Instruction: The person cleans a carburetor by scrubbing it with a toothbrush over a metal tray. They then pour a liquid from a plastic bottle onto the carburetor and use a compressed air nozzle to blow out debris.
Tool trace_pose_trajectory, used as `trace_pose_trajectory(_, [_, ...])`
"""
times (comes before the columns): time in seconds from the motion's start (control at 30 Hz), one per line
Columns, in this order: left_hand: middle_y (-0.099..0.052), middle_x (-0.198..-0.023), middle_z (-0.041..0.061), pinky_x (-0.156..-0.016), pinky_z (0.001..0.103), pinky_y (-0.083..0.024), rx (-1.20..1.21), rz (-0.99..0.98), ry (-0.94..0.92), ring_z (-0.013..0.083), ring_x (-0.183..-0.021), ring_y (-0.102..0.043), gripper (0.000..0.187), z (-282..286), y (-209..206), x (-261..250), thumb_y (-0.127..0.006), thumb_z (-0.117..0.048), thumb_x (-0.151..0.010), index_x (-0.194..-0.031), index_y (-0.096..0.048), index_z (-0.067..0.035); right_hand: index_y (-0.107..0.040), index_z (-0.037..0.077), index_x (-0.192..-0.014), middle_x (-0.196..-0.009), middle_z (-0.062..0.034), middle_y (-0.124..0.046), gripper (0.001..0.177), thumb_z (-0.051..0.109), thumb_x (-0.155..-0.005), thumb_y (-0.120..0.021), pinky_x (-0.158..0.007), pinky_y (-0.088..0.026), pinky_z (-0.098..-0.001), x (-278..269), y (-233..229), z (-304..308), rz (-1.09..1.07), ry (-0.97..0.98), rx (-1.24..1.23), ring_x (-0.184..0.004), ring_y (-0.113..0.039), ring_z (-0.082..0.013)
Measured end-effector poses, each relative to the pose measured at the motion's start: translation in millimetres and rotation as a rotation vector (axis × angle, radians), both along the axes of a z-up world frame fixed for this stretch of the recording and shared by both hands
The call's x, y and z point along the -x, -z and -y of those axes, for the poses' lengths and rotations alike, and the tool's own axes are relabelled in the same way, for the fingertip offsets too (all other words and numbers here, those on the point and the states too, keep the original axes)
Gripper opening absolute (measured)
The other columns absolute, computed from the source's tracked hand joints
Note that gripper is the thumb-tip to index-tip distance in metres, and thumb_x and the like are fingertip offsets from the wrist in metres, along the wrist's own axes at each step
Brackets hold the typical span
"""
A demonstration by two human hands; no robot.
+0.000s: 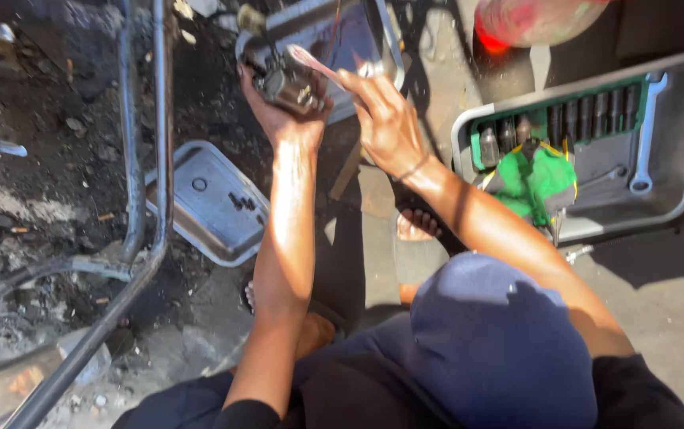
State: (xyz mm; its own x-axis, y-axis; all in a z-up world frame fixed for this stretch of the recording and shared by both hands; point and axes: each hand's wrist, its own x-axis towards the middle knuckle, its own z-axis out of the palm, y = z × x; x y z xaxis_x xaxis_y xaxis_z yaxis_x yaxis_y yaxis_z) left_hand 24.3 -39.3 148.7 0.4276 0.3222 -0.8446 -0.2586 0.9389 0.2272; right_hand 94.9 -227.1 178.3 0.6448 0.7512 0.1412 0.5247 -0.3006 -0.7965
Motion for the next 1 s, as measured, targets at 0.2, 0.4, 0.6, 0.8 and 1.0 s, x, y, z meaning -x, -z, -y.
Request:
trace_pose_trajectory(0.2, [-0.076, -0.098, 0.018, -0.076, 0.049, -0.057, 0.124, -0.069, -0.132, 0.0402, -0.086, -0.074, 0.103, -9.9, -13.2, -10.3, -0.076, -0.092, -0.065, -0.125, -0.068, -0.008, -0.071, 0.016, -0.146, -0.116, -0.0176, -0.07, 0.042, 0.005, -0.107, -0.061, -0.081, -0.063, -0.0607, -7.3, 20.5, 12.5, -0.015, 0.011, 0.102, -0.104, -0.074, -0.0502])
trace_pose_trajectory(0.4, [-0.075, -0.118, 0.019, -0.086, 0.056, -0.063, 0.044, 0.142, -0.194, 0.0427, -0.1, -0.075, 0.083, -12.8, -16.1, -20.0, -0.078, -0.074, -0.078, -0.129, -0.064, -0.01, -0.078, 0.013, -0.136, -0.106, -0.0134, -0.073, 0.03, 0.004, -0.109, -0.07, -0.077, -0.066, -0.054, -26.8, 9.5, 14.5, 0.2, -0.015, -0.012, -0.096, -0.077, -0.0428])
trace_pose_trajectory(0.6, [-0.064, -0.102, 0.025, -0.075, 0.047, -0.048, 0.052, 0.183, -0.105, 0.0393, -0.088, -0.062, 0.1, -16.3, -8.1, 14.2, -0.081, -0.082, -0.069, -0.117, -0.066, 0.005, -0.068, 0.02, -0.143, -0.1, -0.0112, -0.062, 0.038, 0.012, -0.107, -0.06, -0.068, -0.064, -0.0565, -60.1, 101.6, -1.8, 0.422, 0.097, 0.372, -0.089, -0.074, -0.0371])
trace_pose_trajectory(0.8, [-0.074, -0.094, 0.028, -0.072, 0.047, -0.063, -0.012, 0.099, -0.121, 0.0427, -0.081, -0.073, 0.078, -11.6, 12.9, 29.1, -0.082, -0.074, -0.076, -0.1, -0.068, -0.001, -0.076, 0.024, -0.137, -0.103, -0.0151, -0.074, 0.041, 0.021, -0.1, -0.056, -0.077, -0.064, -0.0613, -45.8, 42.5, 1.0, 0.117, -0.057, 0.779, -0.093, -0.081, -0.043])
trace_pose_trajectory(1.0, [-0.074, -0.101, 0.028, -0.075, 0.054, -0.065, -0.004, 0.053, -0.183, 0.0447, -0.089, -0.076, 0.067, -2.6, 34.5, 34.5, -0.09, -0.06, -0.076, -0.107, -0.068, -0.005, -0.077, 0.006, -0.137, -0.122, -0.0207, -0.079, 0.03, -0.001, -0.111, -0.064, -0.097, -0.062, -0.0553, 1.4, -44.4, -0.4, -0.034, 0.002, -0.014, -0.114, -0.077, -0.046])
